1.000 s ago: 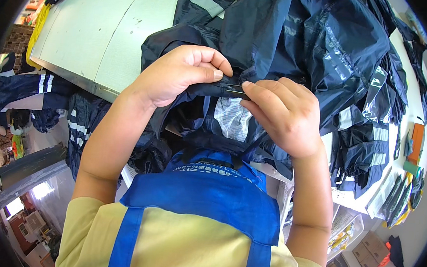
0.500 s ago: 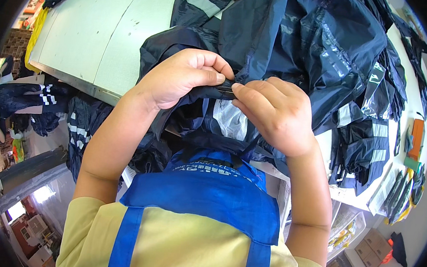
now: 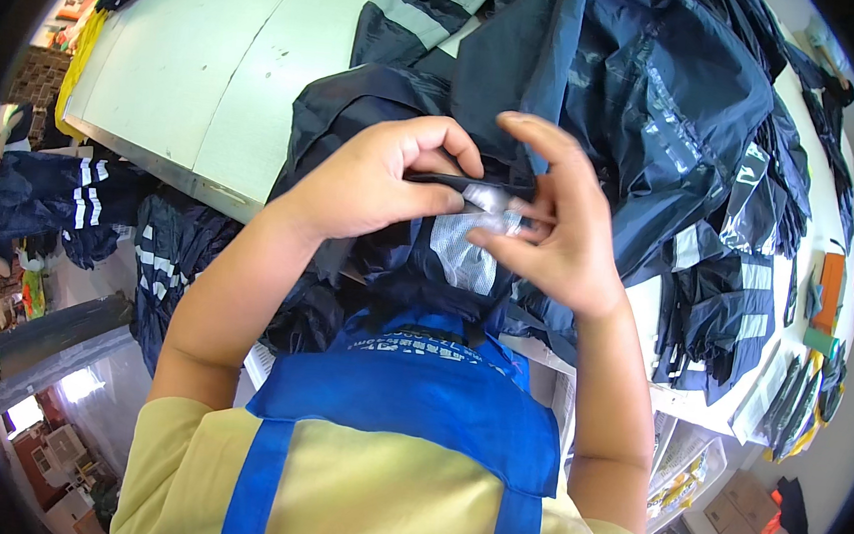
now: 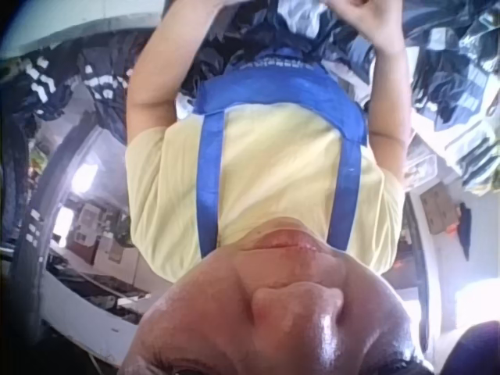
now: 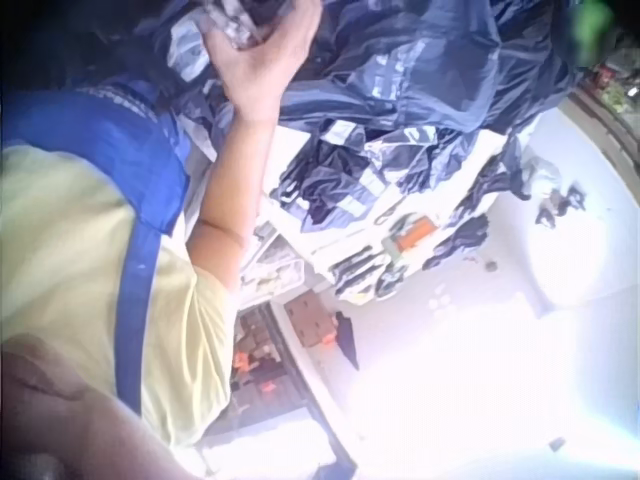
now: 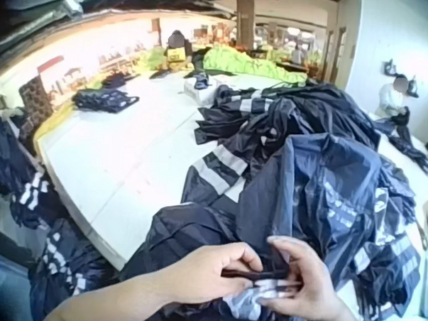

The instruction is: The person folds a dark blue jacket with reflective stripes on a white table. They smooth the fabric, fold the sleeves, and fold the body into a compact rectangle. The person then places the folded jacket into a clear plastic bag and sets it aside.

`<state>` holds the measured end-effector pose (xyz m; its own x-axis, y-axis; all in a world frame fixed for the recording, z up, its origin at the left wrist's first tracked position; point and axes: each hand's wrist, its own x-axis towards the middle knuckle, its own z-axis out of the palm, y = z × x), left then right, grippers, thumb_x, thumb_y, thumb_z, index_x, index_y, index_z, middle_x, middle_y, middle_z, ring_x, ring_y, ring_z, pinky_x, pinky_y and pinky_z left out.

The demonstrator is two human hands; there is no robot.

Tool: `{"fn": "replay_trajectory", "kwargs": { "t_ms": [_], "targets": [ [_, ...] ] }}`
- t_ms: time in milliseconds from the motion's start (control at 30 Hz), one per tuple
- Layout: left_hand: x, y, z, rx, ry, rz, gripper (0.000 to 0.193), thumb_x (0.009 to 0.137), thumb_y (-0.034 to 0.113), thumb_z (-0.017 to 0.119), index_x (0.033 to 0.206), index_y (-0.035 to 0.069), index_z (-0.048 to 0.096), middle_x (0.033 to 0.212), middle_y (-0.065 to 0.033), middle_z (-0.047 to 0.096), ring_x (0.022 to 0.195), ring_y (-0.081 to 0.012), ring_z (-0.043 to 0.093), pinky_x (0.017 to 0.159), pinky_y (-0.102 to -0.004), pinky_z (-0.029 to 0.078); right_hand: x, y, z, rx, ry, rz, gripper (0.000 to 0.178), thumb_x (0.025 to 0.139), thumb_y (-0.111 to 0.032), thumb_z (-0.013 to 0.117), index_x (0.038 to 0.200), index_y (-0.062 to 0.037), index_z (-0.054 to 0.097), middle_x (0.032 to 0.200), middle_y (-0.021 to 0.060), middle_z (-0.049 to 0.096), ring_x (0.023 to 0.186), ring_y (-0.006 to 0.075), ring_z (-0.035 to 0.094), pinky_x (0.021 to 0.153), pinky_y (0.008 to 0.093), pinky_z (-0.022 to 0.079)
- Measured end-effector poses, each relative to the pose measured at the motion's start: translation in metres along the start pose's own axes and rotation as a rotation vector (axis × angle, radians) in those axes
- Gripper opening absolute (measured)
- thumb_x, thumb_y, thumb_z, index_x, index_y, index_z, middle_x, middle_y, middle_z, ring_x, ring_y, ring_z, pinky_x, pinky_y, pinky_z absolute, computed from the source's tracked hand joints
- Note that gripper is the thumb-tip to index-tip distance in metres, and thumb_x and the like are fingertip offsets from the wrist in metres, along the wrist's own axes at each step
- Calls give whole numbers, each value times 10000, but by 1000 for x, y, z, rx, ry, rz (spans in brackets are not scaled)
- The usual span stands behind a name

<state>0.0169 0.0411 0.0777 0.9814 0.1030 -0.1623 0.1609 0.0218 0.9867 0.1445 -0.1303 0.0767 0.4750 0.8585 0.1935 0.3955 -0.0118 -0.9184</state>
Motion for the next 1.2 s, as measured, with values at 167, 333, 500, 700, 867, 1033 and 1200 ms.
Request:
{"fn": "replay_trajectory", "kwargs": {
  "t_ms": [167,333,500,700,867,1033,1200],
  "targets": [
    [-24,-12,3,757,327,279,439,660,-90,603,1070,42,518,1006,-109,568,928,-264,592,858,-341,466,6,11,-13,-119,-47,92,208,703,38,662,897,-29,625,696,-34,506,634,45,435,535,210,346],
    [-81,-45,-38,896,681,32,332,728,-66,618,1037,40,559,987,-145,590,944,-342,596,815,-372,485,5,16,-44,416,88,171,155,777,13,591,931,-4,584,712,-47,499,556,0,370,488,160,274],
    [-134,-40,-51,902,755,73,154,736,-41,659,877,17,638,802,-110,644,750,-261,626,695,-312,490,3,44,-52,698,509,147,118,899,-6,539,1013,-29,558,710,-21,519,504,25,369,458,173,294],
    [-129,-24,-27,-76,675,1,141,851,84,674,940,-24,660,764,-15,640,631,-47,543,564,-192,449,10,73,-62,945,668,360,28,911,-54,578,885,-55,569,675,-11,520,462,50,356,423,193,273],
    [-127,-12,-28,-464,526,-1,180,882,121,642,1012,-2,659,799,-1,639,638,-37,536,541,-169,424,12,75,-64,929,624,444,46,912,-63,585,869,-59,568,662,-15,509,437,48,332,403,192,266],
    [-125,-11,-32,-670,454,11,197,907,83,580,1062,-34,614,845,-27,646,672,-55,576,563,-183,455,8,75,-63,891,617,488,55,903,-80,600,864,-78,562,667,-21,506,460,43,346,413,195,276],
    [-123,-9,-41,-359,294,-26,211,877,70,572,1068,9,639,918,-43,658,784,-119,599,687,-253,476,0,61,-60,807,619,442,44,890,-56,592,904,-90,567,655,-33,478,478,49,346,437,189,275]
  ]
}}
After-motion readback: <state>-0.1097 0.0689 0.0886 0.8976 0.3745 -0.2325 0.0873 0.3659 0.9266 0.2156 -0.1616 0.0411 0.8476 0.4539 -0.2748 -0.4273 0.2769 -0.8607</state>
